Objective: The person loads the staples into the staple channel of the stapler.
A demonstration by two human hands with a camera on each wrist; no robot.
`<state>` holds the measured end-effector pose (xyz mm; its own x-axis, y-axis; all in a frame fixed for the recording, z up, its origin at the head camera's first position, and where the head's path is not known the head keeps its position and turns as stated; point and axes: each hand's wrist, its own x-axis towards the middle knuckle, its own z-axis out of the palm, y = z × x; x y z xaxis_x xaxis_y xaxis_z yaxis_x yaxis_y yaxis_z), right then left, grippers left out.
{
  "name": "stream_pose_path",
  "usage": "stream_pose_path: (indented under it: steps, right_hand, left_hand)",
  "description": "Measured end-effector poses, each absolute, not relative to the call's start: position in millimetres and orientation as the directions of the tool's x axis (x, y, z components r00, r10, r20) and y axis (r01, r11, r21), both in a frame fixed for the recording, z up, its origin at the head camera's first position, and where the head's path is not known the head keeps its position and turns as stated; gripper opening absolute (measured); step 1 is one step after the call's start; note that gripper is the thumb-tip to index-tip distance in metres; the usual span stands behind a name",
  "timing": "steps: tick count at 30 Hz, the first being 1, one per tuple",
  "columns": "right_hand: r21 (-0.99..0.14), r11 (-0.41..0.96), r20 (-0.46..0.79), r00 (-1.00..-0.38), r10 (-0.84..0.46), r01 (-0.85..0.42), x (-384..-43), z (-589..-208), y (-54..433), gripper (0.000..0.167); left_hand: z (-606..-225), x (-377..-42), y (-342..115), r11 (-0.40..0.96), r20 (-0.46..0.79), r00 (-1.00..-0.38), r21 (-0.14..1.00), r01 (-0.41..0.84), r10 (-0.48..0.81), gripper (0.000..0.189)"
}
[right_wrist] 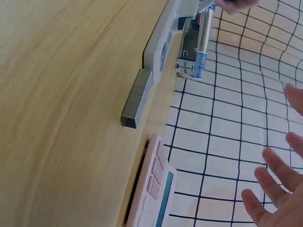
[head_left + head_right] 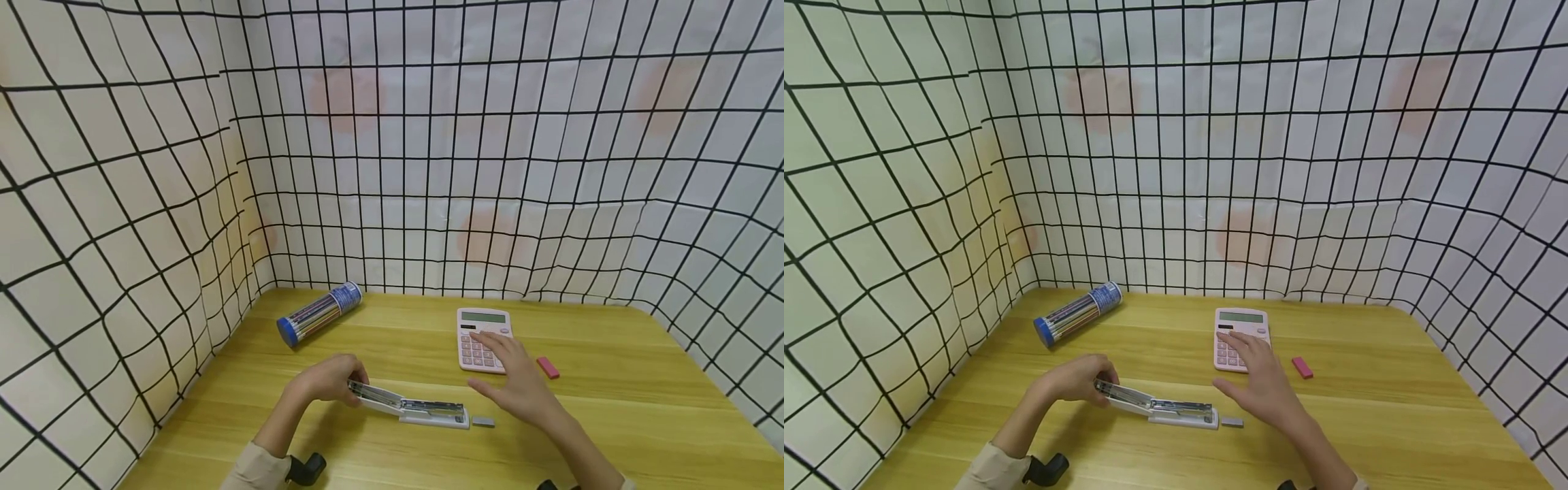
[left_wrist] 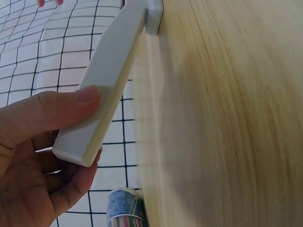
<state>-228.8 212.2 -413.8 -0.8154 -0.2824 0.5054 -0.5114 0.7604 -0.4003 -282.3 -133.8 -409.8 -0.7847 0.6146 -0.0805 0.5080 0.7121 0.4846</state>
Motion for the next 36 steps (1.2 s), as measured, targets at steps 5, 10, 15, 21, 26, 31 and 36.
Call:
stream_pose_path:
  steps: [5,10,15,21,26,31,36]
  right_hand:
    - [-0.519,0.694,0.442,-0.852,-0.282,-0.499,-228.3,-413.1,215.6,0.064]
    - [-0.541,0.683,0.394,-0.865,-0.309,-0.491,-231.0,-414.6,218.9,0.049]
    - [-0.571,0.655,0.264,-0.866,-0.424,-0.495,-234.0,-417.0,224.3,0.036]
    - [-0.61,0.624,0.14,-0.842,-0.521,-0.487,-236.5,-420.8,228.6,0.036]
    - [-0.639,0.619,0.08,-0.839,-0.538,-0.457,-238.7,-425.0,230.1,0.036]
    - [-0.675,0.618,0.011,-0.844,-0.536,-0.402,-241.9,-431.2,230.0,0.031]
    - [-0.693,0.612,-0.022,-0.837,-0.547,-0.381,-245.5,-438.3,231.7,0.028]
  left_hand:
    - [-410.0,-281.9,-134.0,0.711,-0.073,-0.784,0.479,0.514,0.616,0.023]
    - [-409.3,-280.7,-133.9,0.711,-0.07,-0.785,0.478,0.516,0.616,0.023]
    - [-409.0,-279.8,-133.4,0.711,-0.068,-0.784,0.477,0.517,0.617,0.023]
    - [-408.9,-280.0,-133.8,0.715,-0.069,-0.784,0.464,0.523,0.617,0.023]
    - [-409.0,-279.0,-134.1,0.716,-0.069,-0.786,0.465,0.52,0.615,0.024]
    - [-409.2,-279.3,-133.1,0.72,-0.074,-0.788,0.464,0.515,0.611,0.024]
    - [-408.6,-278.7,-132.6,0.72,-0.073,-0.789,0.467,0.514,0.61,0.024]
